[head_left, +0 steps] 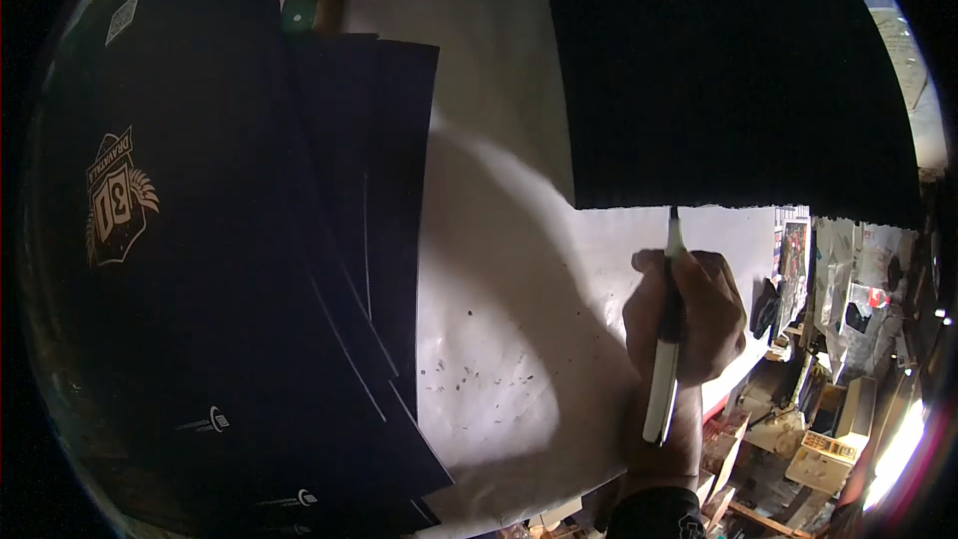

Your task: The person organizes printed folder covers by flipping them over and stacking them, then uses a marker to label the edges of a stack of black cardstock before placing the covers into a storage box.

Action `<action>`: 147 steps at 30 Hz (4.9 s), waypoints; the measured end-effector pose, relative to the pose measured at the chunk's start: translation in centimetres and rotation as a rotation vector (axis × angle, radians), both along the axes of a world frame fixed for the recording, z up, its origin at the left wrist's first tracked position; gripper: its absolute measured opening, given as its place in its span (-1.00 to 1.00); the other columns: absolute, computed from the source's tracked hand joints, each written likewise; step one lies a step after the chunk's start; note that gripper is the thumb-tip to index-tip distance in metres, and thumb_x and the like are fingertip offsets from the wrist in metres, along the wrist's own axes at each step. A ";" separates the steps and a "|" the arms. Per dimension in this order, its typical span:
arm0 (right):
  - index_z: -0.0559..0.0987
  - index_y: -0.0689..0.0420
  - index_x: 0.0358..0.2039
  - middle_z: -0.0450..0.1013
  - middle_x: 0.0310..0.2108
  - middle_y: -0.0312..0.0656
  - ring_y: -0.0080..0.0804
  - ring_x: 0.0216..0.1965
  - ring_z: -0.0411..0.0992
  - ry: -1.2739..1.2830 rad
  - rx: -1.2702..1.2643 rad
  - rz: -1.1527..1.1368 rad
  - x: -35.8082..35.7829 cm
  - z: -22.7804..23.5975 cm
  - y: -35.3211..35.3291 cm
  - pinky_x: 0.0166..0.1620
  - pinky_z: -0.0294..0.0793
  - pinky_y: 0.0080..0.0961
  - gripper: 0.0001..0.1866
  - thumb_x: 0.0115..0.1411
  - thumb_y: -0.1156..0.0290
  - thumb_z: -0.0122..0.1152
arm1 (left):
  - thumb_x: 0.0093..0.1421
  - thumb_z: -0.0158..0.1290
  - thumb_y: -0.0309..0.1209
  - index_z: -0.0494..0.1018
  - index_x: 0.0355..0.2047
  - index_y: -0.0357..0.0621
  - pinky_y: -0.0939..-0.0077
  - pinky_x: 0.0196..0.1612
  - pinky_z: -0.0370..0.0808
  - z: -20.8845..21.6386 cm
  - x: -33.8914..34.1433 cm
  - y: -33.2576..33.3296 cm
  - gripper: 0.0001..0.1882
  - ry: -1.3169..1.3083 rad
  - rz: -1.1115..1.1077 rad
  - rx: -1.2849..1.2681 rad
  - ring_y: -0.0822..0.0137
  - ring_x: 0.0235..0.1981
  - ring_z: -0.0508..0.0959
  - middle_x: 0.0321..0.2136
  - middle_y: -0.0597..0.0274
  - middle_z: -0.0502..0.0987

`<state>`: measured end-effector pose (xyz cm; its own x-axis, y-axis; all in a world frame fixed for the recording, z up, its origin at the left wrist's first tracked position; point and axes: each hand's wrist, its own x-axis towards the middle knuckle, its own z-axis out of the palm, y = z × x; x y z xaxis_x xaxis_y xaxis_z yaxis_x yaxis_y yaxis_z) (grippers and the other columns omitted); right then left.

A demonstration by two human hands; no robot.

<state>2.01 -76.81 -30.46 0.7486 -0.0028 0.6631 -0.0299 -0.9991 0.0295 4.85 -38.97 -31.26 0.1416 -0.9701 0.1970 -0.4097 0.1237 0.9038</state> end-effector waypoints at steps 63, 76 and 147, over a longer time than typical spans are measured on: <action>0.50 0.15 -0.30 0.51 -0.58 -0.17 -0.40 -0.57 0.46 -0.072 0.170 -0.167 0.3 -1.8 1.0 -0.51 0.43 -0.58 -0.74 -0.02 0.63 0.31 | 0.12 0.12 -0.18 0.52 -0.16 -0.09 0.41 -0.25 0.45 0.4 0.4 0.3 -0.66 -0.119 0.067 0.006 0.36 -0.36 0.48 -0.41 0.33 0.47; 0.36 0.14 -0.10 0.46 -0.58 -0.22 -0.46 -0.60 0.43 -0.067 0.088 -0.027 0.1 -1.4 0.4 -0.54 0.39 -0.60 -0.56 0.03 0.63 0.32 | 0.10 0.14 -0.19 0.52 -0.17 -0.10 0.38 -0.28 0.47 0.4 0.3 0.3 -0.65 -0.100 0.038 0.014 0.29 -0.35 0.50 -0.40 0.28 0.48; 0.45 0.11 -0.12 0.38 -0.53 -0.31 -0.54 -0.61 0.31 -0.019 -0.011 -0.145 -0.4 0.1 1.1 -0.56 0.30 -0.57 -0.56 -0.04 0.74 0.23 | 0.17 0.03 -0.22 0.46 -0.04 -0.16 0.24 -0.21 0.49 -0.4 0.3 1.5 -0.60 -0.003 -0.204 0.129 0.20 -0.27 0.54 -0.28 0.18 0.53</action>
<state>1.60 -75.72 -30.34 0.7283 -0.1023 0.6776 -0.1745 -0.9839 0.0389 5.12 -37.42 -31.67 -0.0601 -0.9958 0.0693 -0.3905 0.0874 0.9165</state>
